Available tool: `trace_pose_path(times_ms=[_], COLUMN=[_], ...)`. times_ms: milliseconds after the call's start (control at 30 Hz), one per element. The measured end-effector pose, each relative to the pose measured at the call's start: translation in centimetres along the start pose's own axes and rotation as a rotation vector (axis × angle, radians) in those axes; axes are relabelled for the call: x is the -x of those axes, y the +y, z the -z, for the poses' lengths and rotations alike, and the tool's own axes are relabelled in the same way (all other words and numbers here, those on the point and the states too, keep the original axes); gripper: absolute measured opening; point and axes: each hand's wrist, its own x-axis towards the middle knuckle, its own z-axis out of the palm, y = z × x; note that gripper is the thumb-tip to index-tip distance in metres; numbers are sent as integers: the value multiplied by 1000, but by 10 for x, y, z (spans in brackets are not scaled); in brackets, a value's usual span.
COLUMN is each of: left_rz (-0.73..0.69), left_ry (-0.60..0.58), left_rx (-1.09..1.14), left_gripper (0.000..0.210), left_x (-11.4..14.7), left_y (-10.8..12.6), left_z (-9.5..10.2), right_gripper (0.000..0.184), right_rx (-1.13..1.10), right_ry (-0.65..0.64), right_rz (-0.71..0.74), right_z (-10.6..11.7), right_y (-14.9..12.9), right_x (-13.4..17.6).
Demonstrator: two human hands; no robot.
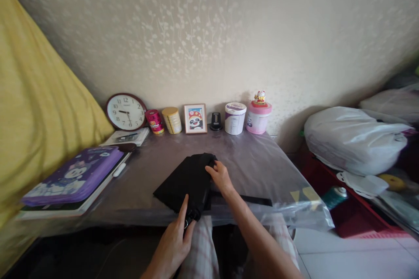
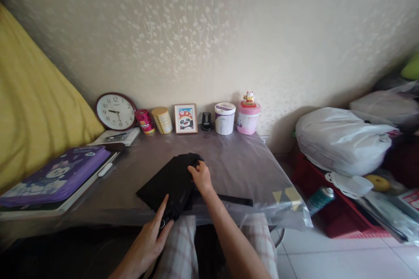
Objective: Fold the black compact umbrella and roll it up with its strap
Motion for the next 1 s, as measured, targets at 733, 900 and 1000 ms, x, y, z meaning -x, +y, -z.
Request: trace_pose_path(times_ms=[733, 900, 1000], left_rz=[-39, -101, -99], left_ry=[45, 21, 22], left_rx=[-68, -130, -120], left_gripper=[65, 56, 55], left_x=[3, -2, -4], left_y=[3, -3, -8], left_z=[0, -3, -7], right_gripper=[46, 35, 23], right_rx=[638, 681, 667], right_ry=[-174, -155, -130], right_rz=[438, 549, 635], right_z=[-16, -17, -16], right_y=[1, 3, 6], right_x=[11, 17, 26])
